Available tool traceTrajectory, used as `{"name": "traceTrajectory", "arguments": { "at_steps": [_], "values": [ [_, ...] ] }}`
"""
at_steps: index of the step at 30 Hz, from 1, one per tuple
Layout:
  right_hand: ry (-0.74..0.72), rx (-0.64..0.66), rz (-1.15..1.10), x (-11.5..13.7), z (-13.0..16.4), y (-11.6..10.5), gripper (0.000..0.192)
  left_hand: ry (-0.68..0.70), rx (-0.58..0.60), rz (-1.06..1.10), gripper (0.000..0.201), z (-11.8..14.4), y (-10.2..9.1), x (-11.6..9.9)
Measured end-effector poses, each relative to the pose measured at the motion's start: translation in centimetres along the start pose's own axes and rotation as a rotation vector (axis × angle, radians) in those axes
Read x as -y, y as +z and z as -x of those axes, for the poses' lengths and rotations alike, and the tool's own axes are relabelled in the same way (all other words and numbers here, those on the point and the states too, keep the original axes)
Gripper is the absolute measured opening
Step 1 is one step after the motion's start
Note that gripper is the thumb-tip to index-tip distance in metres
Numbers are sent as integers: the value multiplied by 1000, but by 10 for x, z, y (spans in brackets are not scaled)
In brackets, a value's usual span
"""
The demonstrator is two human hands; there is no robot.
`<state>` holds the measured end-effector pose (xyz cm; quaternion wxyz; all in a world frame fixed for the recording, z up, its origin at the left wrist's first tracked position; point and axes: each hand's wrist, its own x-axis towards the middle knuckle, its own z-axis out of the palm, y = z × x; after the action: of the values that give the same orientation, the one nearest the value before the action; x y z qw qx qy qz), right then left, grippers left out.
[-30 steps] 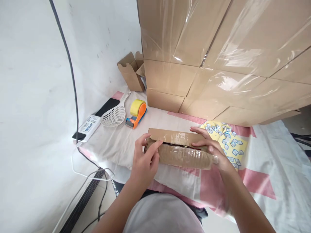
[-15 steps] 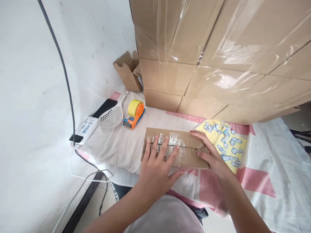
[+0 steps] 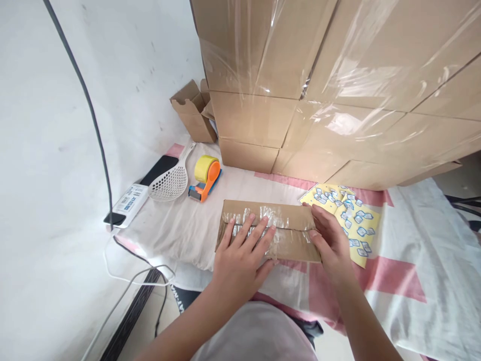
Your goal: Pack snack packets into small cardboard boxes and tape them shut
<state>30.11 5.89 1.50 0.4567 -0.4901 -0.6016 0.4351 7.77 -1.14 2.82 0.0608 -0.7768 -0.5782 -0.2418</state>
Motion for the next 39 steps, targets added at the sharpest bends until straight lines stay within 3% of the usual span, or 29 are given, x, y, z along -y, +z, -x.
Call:
{"name": "traceTrajectory", "arguments": {
  "at_steps": [3, 6, 14, 18, 20, 22, 24, 25, 27, 28, 30, 31, 33, 39],
  "values": [
    [35, -57, 216, 10, 8, -2, 36, -4, -5, 4, 51, 0, 1, -1],
    [55, -48, 285, 13, 14, 0, 44, -3, -6, 11, 52, 1, 2, -1],
    [211, -78, -17, -7, 15, 7, 51, 3, -4, 34, 52, 1, 7, 1],
    [236, -89, -140, -9, 13, 8, 49, 41, -20, 63, 51, 2, -1, -1],
    [242, -93, -160, -9, 14, 10, 50, 107, -108, 167, 42, 4, -10, 10],
    [227, -105, -130, -9, 15, 11, 51, 70, -335, 289, 32, 2, -18, 38],
    [191, -109, -77, -9, 15, 13, 51, -190, -619, 340, 28, -7, -17, 82],
    [165, -105, -62, -9, 16, 13, 50, -385, -663, 338, 30, -14, -13, 107],
    [118, -95, -79, -9, 16, 15, 50, -673, -532, 364, 59, -33, 4, 156],
    [103, -102, -110, -8, 16, 16, 50, -774, -377, 359, 80, -43, 14, 175],
    [104, -131, -184, -7, 16, 18, 50, -892, -79, 315, 105, -59, 36, 200],
    [120, -151, -210, -6, 17, 18, 50, -912, -2, 291, 110, -64, 45, 206],
    [164, -181, -228, -5, 17, 19, 50, -924, 34, 254, 112, -66, 59, 204],
    [150, -165, -152, -5, 11, 18, 53, -869, -128, 138, 96, -49, 69, 184]
  ]
}}
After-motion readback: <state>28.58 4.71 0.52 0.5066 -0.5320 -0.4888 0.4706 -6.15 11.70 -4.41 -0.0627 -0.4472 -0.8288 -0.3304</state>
